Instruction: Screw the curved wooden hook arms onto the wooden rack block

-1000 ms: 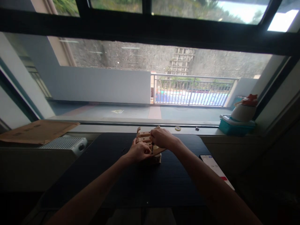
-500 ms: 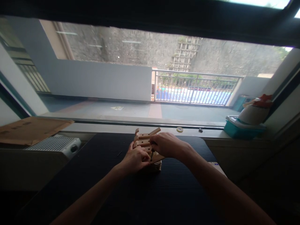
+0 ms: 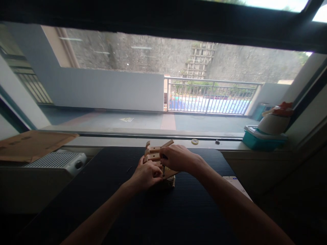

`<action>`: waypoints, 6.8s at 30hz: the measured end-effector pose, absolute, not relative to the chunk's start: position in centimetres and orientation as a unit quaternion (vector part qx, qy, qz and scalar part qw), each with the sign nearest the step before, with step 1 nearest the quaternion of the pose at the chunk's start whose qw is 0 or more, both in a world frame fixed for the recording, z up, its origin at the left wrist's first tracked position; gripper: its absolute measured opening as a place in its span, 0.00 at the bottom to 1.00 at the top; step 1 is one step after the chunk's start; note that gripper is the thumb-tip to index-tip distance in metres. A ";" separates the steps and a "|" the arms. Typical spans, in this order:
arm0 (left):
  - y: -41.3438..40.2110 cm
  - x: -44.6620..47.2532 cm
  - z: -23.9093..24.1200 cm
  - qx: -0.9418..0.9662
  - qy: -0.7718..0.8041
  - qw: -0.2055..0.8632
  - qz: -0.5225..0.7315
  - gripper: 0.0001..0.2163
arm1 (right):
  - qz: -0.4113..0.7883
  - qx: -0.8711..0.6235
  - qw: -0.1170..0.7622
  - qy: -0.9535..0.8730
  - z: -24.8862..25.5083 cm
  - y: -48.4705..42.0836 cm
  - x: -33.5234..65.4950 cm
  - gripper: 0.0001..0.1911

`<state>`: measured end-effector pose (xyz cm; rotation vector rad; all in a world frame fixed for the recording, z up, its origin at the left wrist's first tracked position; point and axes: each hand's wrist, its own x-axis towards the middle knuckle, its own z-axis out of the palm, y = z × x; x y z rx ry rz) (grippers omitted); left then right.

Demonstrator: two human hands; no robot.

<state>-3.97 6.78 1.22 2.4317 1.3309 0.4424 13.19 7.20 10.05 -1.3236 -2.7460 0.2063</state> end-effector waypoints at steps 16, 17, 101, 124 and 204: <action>6.8 -3.8 0.9 0.857 0.475 0.141 0.142 0.11 | 0.087 -0.449 0.080 -0.886 8.0 6.4 13.9 0.09; 6.8 -3.8 1.0 0.856 0.476 0.142 0.141 0.11 | 0.092 -0.446 0.079 -0.887 8.1 6.5 14.0 0.10; 7.0 -4.2 1.1 0.865 0.452 0.154 0.154 0.11 | 0.154 -0.416 -0.067 -0.893 11.7 9.1 12.7 0.08; 7.1 -4.1 0.8 0.865 0.453 0.148 0.155 0.11 | 0.090 -0.446 -0.062 -0.888 11.1 8.5 12.4 0.10; 7.2 -4.1 0.4 0.863 0.448 0.158 0.171 0.11 | 0.084 -0.461 -0.074 -0.880 11.7 8.2 12.1 0.11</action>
